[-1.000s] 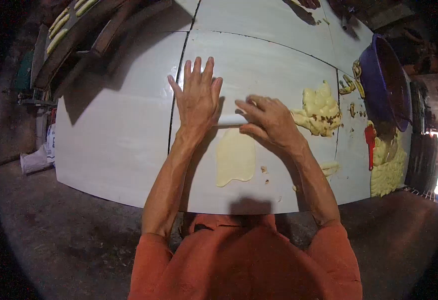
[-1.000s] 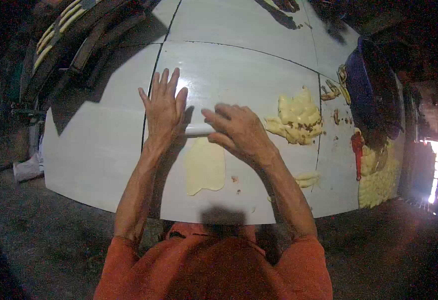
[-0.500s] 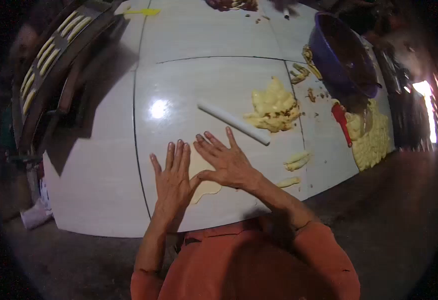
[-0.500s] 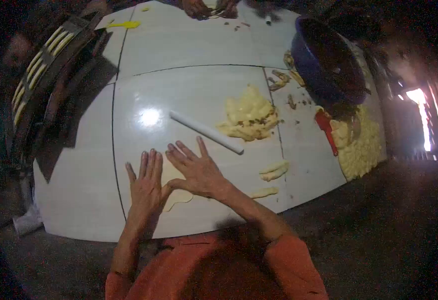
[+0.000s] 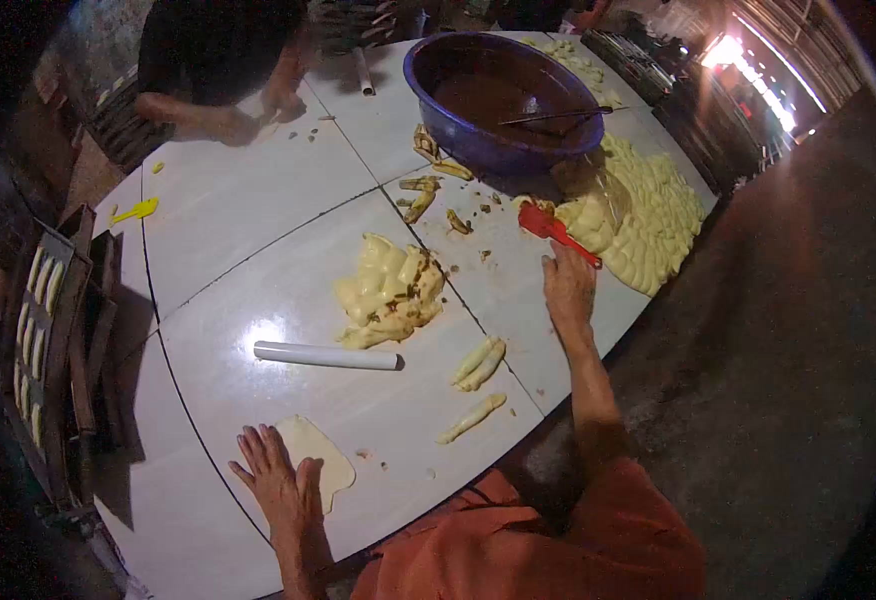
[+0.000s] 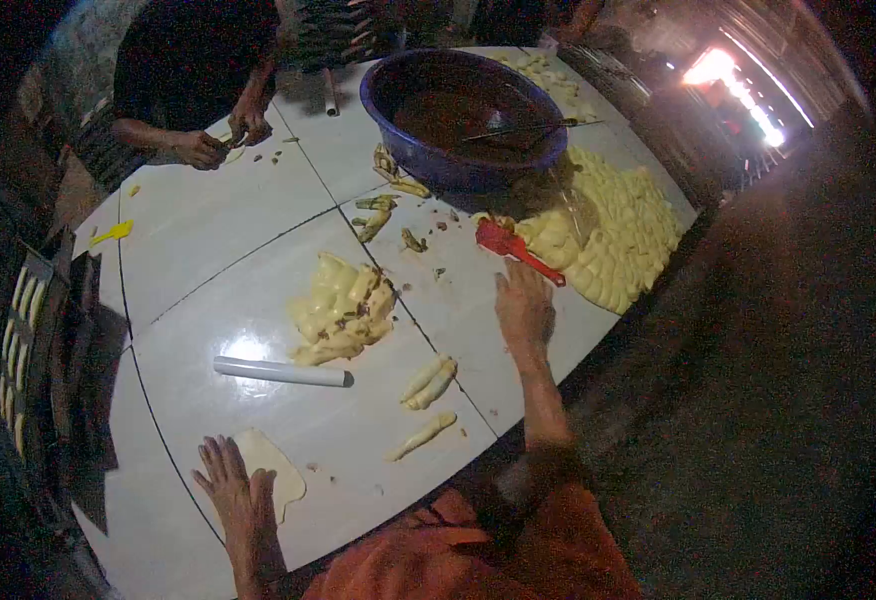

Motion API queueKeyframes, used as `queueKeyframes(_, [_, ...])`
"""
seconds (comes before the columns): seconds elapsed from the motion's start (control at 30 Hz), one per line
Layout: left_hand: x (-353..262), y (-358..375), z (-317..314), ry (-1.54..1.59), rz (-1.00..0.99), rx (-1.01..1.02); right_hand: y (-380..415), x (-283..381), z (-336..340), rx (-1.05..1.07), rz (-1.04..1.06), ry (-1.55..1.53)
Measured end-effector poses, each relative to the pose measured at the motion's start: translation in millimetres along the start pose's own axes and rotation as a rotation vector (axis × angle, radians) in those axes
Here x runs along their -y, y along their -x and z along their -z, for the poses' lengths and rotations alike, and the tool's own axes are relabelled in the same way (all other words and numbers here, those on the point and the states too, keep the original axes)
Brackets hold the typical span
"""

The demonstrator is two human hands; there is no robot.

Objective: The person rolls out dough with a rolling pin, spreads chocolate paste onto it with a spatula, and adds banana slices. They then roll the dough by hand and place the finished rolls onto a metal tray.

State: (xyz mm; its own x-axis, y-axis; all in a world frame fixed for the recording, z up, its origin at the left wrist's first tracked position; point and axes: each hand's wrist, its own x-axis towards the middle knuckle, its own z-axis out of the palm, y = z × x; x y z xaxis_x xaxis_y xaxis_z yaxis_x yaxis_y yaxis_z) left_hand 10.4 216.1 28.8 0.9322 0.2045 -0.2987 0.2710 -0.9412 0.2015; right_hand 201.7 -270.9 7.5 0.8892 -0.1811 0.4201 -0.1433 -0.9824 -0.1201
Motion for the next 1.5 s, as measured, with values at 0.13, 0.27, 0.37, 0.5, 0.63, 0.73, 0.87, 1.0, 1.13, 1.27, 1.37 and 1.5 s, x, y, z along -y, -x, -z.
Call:
queueKeyframes(0.13, [38.3,46.9,-40.5,0.063,0.107,-0.151,-26.9,-78.6,-25.1,-0.011,0.005,0.101])
queueKeyframes(0.27, [-16.3,112.1,-72.1,0.148,0.363,-0.060,-29.3,-100.9,-38.6,0.095,0.052,0.051])
queueKeyframes(0.37, [-86.9,115.0,-71.1,0.262,0.505,-0.039,-28.6,-89.0,-14.9,0.179,-0.024,-0.329])
queueKeyframes(0.5, [-109.4,100.0,-76.0,0.262,0.596,-0.114,-48.2,-76.9,19.4,0.174,-0.069,-0.526])
queueKeyframes(0.63, [-114.5,93.4,-74.5,0.281,0.591,-0.109,-124.0,-57.2,64.1,-0.036,0.064,-0.518])
queueKeyframes(0.73, [-104.1,98.0,-86.8,0.252,0.572,-0.122,-194.1,-36.9,85.8,0.048,0.141,-0.443])
queueKeyframes(0.87, [-107.4,104.9,-88.8,0.243,0.549,-0.121,-275.8,-34.7,39.2,0.148,0.380,-0.217])
queueKeyframes(1.0, [-108.8,110.9,-93.3,0.185,0.585,-0.184,-309.5,-32.9,-23.9,0.332,0.625,-0.040])
queueKeyframes(1.13, [-104.6,113.9,-96.9,0.189,0.538,-0.167,-317.8,-30.6,-24.6,0.534,0.614,-0.219])
queueKeyframes(1.27, [-102.0,116.1,-102.8,0.158,0.525,-0.224,-327.1,-44.4,-1.7,0.774,0.326,-0.456])
queueKeyframes(1.37, [-103.5,113.1,-107.3,0.129,0.522,-0.260,-328.0,-52.1,10.4,0.823,0.236,-0.506])
queueKeyframes(1.5, [-107.5,112.2,-96.6,0.186,0.542,-0.210,-339.4,-69.6,-9.4,0.903,0.162,-0.644])
